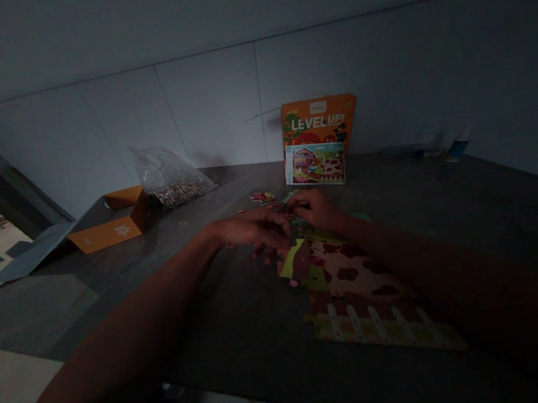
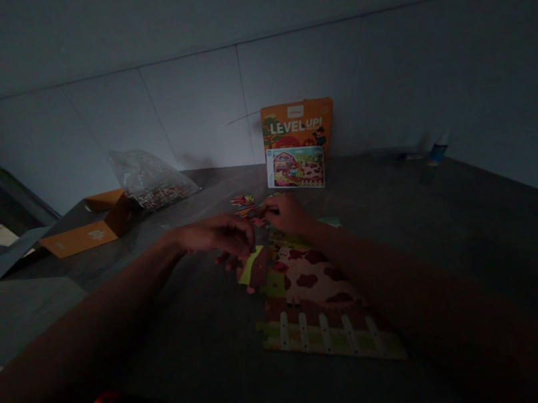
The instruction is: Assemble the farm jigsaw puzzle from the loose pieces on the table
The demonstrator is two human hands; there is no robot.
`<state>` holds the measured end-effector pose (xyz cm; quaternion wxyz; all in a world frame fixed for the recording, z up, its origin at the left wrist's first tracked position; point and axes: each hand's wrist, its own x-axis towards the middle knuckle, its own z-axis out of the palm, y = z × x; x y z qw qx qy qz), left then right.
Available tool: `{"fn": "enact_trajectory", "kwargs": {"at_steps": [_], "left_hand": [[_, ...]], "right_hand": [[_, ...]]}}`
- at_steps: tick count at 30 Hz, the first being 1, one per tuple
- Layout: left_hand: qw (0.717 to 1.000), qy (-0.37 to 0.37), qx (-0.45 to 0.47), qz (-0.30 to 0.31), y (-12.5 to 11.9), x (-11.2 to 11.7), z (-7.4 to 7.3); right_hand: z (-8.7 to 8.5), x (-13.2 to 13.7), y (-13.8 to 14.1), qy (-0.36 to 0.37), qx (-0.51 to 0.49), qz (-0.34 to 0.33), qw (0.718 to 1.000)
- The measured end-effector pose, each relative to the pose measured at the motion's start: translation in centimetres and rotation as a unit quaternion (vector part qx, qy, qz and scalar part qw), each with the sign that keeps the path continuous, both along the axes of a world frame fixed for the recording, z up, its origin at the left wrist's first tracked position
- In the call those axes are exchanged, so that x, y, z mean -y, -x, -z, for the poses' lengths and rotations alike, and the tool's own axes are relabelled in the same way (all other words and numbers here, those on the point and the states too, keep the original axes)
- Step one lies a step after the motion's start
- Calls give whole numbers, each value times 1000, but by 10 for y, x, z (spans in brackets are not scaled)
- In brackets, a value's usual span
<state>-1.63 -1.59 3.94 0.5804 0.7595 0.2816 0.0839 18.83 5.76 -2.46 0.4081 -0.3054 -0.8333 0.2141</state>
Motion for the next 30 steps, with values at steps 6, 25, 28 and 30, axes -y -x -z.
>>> {"fn": "enact_trajectory", "kwargs": {"at_steps": [6,25,28,30], "left_hand": [[996,-69,-17,51,-4,4,-4],[986,-71,-105,109,-28,27,-3],[984,-95,-90,120,-26,26,-6],[982,-68,-84,157,-27,29,-8]], "right_hand": [[2,-2,-1,-16,8,-1,1000],[-2,1,-1,4,6,-13,1000],[-1,0,-1,-2,11,-12,1000],[-1,0,-1,-7,14,-16,1000]]}}
